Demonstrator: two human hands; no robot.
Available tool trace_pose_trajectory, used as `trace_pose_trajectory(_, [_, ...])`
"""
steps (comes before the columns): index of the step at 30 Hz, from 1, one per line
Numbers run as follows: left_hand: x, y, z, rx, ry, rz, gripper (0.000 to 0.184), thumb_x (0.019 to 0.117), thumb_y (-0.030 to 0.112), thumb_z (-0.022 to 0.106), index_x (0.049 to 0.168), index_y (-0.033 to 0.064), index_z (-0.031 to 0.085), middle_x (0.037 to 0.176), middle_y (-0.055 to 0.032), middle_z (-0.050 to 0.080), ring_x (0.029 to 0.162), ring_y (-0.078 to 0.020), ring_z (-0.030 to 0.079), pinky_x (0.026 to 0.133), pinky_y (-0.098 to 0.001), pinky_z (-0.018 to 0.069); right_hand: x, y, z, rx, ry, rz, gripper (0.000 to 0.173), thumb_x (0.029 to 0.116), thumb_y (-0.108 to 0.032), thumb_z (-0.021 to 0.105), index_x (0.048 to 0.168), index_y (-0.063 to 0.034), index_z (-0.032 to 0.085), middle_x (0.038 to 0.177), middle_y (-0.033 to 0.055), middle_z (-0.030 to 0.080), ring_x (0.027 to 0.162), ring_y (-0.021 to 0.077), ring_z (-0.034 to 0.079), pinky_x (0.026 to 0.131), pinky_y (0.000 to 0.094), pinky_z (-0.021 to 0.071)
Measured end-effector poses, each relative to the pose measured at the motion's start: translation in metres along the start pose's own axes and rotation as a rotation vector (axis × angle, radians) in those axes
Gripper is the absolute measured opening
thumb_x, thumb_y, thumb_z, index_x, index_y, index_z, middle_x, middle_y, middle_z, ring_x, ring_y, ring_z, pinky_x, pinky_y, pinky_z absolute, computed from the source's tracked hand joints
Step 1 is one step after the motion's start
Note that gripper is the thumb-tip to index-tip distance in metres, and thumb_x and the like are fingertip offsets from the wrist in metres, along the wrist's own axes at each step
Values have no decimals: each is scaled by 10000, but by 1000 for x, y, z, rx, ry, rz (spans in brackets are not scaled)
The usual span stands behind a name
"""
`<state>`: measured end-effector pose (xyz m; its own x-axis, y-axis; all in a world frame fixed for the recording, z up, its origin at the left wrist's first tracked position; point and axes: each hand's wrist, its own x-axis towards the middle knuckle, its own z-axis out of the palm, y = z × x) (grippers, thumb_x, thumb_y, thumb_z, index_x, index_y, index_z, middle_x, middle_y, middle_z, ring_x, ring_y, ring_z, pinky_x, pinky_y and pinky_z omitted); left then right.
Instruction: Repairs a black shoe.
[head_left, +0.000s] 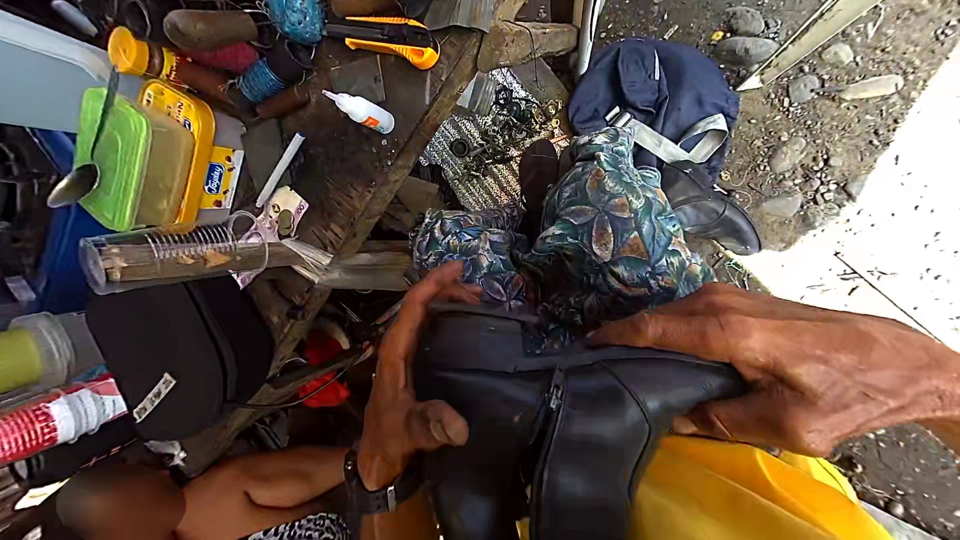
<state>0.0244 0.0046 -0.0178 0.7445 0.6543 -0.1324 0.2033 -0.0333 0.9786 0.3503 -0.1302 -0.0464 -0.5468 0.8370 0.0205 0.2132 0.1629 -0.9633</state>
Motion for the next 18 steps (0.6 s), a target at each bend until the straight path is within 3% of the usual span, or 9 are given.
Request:
trace_pose_trajectory(5, [19, -13, 16, -32, -61, 4, 755, 828, 571, 750, 1315, 24, 565, 1251, -123, 662, 1172, -229, 632, 1035, -379, 524, -12, 9, -3, -42, 33, 67, 545, 881, -400, 634, 1395, -228, 579, 1012, -41, 705, 876, 79, 668, 691, 352, 556])
trace_pose_trajectory(9, [28, -11, 12, -67, -44, 22, 639, 813, 530, 776, 1252, 92, 622, 1220, -88, 676, 1138, -217, 649, 1006, -374, 543, -14, 2, -2, -162, 98, 64, 554, 870, -390, 597, 1390, -199, 587, 988, -8, 687, 867, 134, 661, 687, 368, 540])
trace_pose_trajectory(13, [37, 6, -2, 10, 24, 72, 473, 844, 472, 763, 1206, 183, 662, 1205, -3, 681, 1155, -159, 633, 1023, -315, 515, 0, -6, -4, -262, 166, 14, 557, 887, -319, 552, 1421, -160, 553, 1176, 24, 698, 1020, 187, 669, 762, 383, 554])
trace_pose_trajectory(18, [45, -7, -21, 158, 70, 62, 568, 845, 506, 757, 1288, 177, 622, 1272, -15, 658, 1213, -180, 612, 1055, -368, 512, 27, 11, -4, -264, 181, 24, 567, 889, -332, 572, 1432, -169, 554, 1196, 14, 697, 1037, 169, 668, 806, 390, 558])
